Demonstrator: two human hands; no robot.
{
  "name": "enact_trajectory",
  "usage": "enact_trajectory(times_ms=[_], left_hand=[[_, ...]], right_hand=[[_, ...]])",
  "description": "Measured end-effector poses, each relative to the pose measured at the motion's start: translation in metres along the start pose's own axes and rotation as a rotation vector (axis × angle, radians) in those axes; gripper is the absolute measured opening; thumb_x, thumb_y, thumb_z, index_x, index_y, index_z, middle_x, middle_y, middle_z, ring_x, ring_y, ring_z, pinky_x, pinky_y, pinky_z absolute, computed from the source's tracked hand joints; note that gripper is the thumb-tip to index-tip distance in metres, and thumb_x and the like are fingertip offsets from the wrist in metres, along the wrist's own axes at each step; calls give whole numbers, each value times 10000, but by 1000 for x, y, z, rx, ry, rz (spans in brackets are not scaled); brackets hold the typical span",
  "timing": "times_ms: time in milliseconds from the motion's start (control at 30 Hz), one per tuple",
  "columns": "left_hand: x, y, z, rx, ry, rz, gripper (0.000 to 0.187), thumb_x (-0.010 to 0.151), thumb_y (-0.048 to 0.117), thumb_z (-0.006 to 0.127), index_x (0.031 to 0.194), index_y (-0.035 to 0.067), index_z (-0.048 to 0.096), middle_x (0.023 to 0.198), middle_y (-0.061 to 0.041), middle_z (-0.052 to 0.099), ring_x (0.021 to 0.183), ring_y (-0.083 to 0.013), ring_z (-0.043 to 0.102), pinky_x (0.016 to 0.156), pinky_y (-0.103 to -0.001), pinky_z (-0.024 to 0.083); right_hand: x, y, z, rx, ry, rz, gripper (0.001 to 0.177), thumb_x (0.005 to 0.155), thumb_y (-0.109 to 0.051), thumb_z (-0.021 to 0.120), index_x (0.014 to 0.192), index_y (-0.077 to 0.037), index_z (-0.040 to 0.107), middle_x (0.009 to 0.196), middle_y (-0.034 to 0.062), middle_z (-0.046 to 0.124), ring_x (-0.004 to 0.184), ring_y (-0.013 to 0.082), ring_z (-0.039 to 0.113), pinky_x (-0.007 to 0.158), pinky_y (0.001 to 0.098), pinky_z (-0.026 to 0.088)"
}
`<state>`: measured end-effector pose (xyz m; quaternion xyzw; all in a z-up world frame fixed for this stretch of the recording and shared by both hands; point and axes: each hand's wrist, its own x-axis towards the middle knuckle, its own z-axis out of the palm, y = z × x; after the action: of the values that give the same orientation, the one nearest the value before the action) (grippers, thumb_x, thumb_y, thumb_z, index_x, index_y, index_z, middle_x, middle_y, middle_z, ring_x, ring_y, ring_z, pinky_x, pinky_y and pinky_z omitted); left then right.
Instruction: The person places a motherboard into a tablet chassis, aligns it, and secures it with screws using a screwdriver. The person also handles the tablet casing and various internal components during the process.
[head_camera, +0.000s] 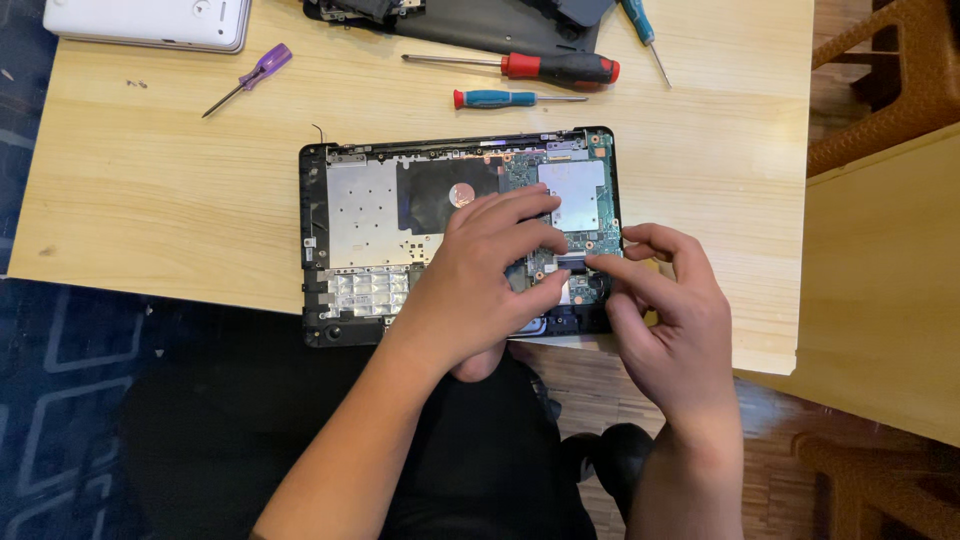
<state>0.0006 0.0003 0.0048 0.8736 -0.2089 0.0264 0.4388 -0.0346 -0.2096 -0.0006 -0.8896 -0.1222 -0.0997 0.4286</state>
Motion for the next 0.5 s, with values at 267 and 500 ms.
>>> enact_trajectory(times_ms=[267, 500], left_hand=[[-1, -9, 8, 42, 76, 96, 31, 875, 229, 776, 906, 222, 774, 1352, -54, 711, 1383, -251, 610, 1178, -516, 339], [-2, -10, 9, 54, 73, 114, 99, 911, 237, 770, 1006, 243, 795, 1365, -53, 712, 1396, -264, 609, 1161, -512, 345]], right_hand=[[0, 0, 1, 29, 3, -6, 438, 878, 90, 575, 1172, -139, 808, 1316, 145, 594, 1093, 236, 640, 897, 311, 522], [-2, 1, 2, 1, 0, -17, 430, 877, 46, 600, 1182, -165, 818, 1339, 124, 586, 1129, 234, 643, 974, 336, 513]])
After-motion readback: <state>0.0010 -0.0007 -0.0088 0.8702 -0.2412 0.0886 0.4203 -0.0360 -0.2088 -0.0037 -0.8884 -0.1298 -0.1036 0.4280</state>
